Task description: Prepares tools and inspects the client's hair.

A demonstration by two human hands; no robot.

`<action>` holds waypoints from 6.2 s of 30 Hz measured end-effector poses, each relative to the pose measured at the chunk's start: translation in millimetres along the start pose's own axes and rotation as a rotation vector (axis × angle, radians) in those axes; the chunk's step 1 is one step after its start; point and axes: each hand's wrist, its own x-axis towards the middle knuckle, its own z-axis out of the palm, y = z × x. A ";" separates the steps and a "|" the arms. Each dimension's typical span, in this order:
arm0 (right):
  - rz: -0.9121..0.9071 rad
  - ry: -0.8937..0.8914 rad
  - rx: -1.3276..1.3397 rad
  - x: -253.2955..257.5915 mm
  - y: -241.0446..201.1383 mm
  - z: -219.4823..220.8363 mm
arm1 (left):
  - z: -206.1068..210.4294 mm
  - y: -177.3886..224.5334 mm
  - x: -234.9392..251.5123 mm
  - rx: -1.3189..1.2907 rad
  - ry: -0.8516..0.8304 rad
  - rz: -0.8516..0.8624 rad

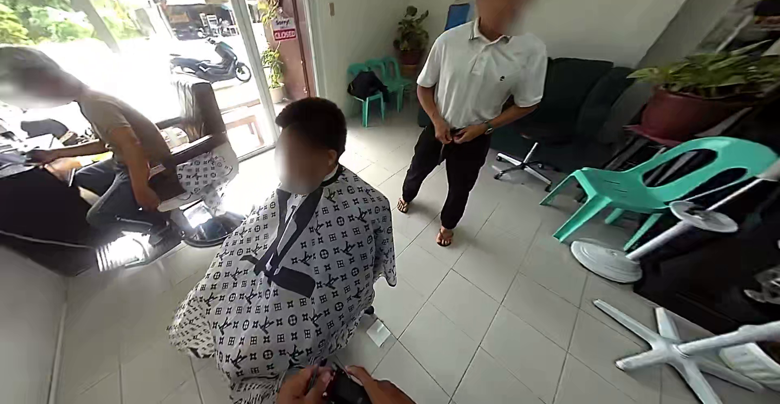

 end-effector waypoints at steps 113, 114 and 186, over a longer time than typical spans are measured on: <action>-0.122 0.115 0.953 154.0 70.3 -260.9 | -104.3 324.0 346.5 1.470 0.322 1.378; -0.102 0.119 0.953 154.8 69.3 -258.6 | -100.6 330.9 336.6 1.406 0.422 1.357; -0.107 0.406 1.241 155.8 53.5 -216.9 | 24.0 127.6 267.2 -0.200 0.108 0.337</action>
